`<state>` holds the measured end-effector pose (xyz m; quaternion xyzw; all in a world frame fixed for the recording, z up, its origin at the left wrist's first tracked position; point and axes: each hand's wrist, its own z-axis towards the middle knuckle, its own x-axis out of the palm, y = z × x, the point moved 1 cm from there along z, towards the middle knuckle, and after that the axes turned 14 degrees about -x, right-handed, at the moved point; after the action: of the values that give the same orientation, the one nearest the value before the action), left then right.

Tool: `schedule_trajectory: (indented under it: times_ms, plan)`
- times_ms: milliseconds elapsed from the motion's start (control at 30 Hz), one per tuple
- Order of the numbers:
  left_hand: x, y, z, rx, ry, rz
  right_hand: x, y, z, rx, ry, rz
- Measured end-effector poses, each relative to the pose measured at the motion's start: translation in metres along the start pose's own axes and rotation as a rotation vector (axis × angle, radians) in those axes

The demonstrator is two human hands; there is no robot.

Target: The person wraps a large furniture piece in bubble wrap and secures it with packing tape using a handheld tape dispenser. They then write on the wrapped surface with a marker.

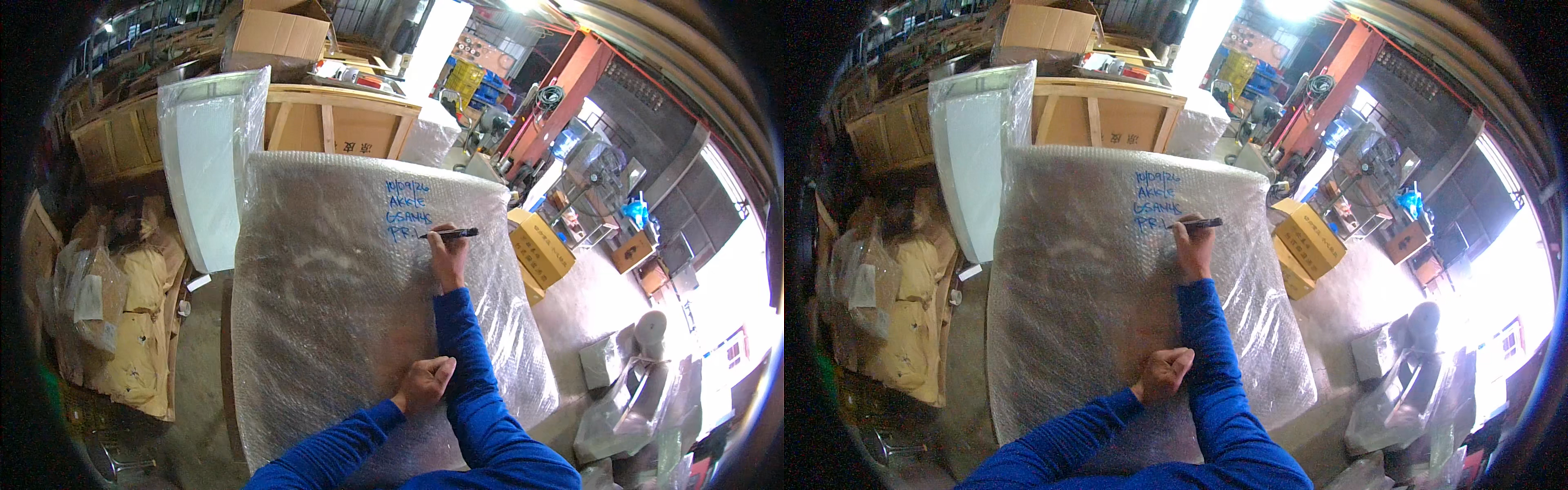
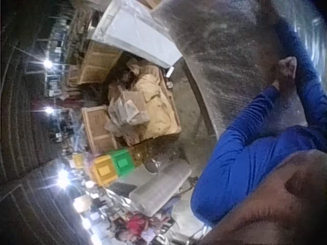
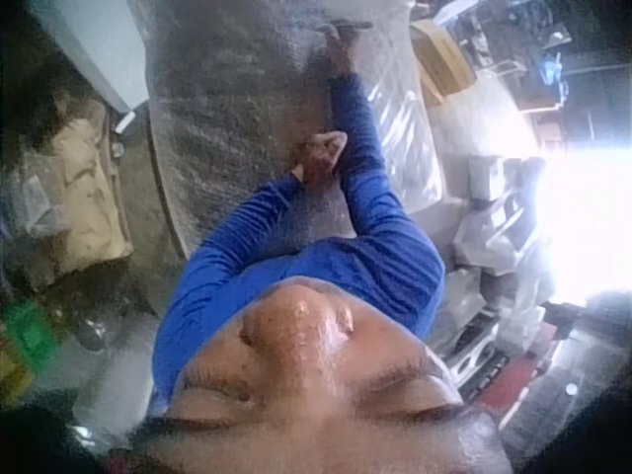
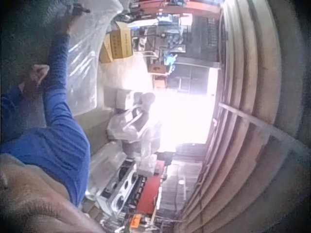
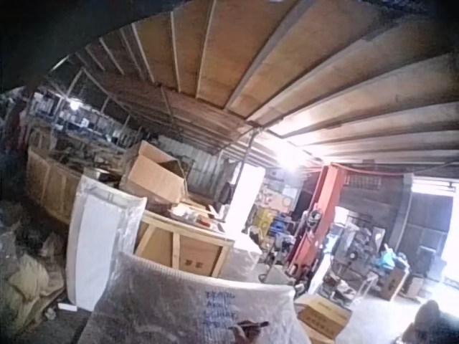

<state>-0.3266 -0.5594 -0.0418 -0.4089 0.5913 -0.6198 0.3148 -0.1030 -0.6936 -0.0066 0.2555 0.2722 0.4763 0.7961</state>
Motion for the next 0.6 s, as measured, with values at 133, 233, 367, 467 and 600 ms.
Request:
schedule_trajectory:
  times_ms: [133, 233, 367, 467, 600]
  plan:
    - [0.0, 0.002, 0.001, 0.029, -0.002, -0.023, 0.007, 0.007, 0.005, -0.026, 0.085, -0.307]
    - [0.0, 0.001, 0.0, 0.017, -0.019, -0.033, 0.003, -0.001, 0.002, -0.034, 0.003, -0.128]
    - [0.005, 0.001, 0.001, 0.043, -0.003, -0.044, -0.001, -0.013, 0.003, 0.012, -0.015, -0.153]
    - [0.001, -0.005, -0.001, 0.043, -0.049, 0.0, -0.005, -0.006, -0.002, 0.134, -0.262, 0.076]
    - [0.0, -0.01, -0.003, 0.049, -0.037, -0.047, -0.008, -0.005, 0.0, 0.235, -0.335, 0.189]
